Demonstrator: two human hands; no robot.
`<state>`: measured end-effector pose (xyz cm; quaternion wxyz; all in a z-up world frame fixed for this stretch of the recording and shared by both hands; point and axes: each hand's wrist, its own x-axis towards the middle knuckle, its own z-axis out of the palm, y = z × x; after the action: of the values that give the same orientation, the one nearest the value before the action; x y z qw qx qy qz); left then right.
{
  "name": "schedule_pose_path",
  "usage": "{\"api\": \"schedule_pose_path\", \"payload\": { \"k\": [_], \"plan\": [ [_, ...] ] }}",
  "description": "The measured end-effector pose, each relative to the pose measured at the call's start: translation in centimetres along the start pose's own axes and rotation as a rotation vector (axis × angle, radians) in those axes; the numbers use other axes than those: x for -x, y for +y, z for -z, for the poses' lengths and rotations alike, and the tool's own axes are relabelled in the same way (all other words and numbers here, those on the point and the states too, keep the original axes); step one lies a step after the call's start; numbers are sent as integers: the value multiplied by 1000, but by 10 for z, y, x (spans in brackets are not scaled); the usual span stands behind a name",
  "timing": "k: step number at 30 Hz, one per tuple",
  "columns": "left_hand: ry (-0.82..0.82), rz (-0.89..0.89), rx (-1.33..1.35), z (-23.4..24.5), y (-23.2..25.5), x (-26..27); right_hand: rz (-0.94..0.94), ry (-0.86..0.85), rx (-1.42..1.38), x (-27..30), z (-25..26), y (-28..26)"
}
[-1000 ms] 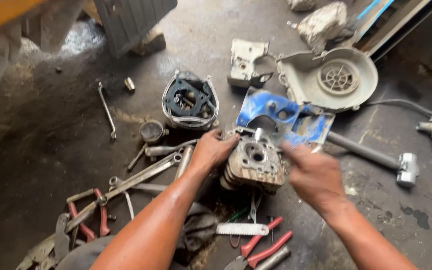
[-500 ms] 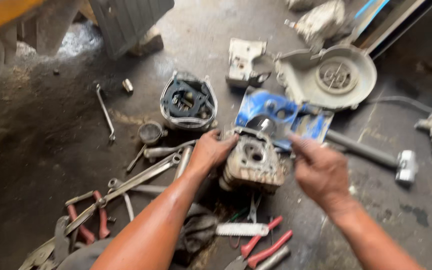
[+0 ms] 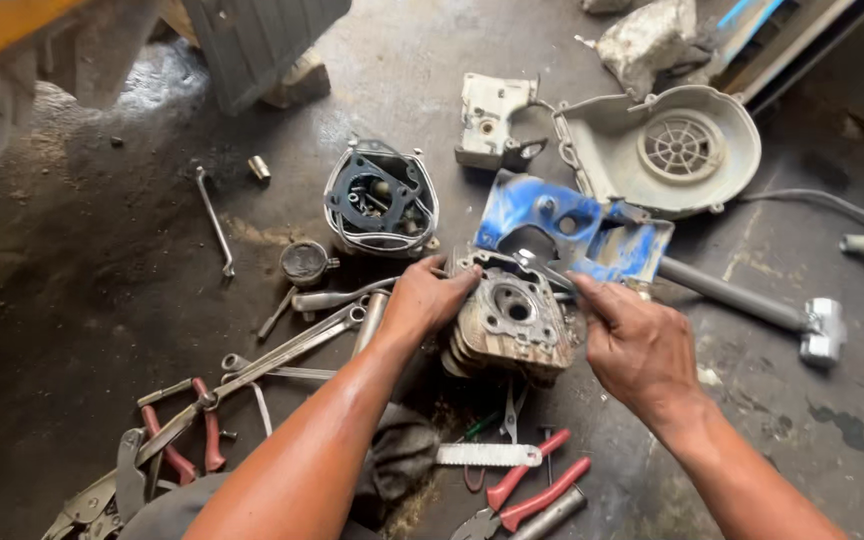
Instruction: The person sits on the floor of a workshop and uses a metal file to scrape and clean the internal surfaces of a disassembled engine cylinder block. They rotate the block to access different areas and occasionally wipe the surface with a rag.
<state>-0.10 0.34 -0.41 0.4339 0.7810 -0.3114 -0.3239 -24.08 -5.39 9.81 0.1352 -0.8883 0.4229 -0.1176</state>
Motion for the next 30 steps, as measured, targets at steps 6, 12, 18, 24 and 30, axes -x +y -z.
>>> {"api": "schedule_pose_path", "payload": {
  "k": [6, 12, 18, 24, 30],
  "plan": [
    [-26, -36, 28, -3, -2, -7, 55, 37, 121, -14, 6, -3],
    [-58, 80, -11, 3, 7, -2, -41, -253, 124, -11, 1, 7],
    [-65, 43, -52, 8, 10, 3, -74, -269, -24, -10, -6, 9],
    [-39, 39, -75, 6, 11, 4, -317, -174, -204, -12, 10, -8],
    [-46, 42, -3, 5, 11, 4, -259, -246, -106, -18, 3, -10]
  ]
}}
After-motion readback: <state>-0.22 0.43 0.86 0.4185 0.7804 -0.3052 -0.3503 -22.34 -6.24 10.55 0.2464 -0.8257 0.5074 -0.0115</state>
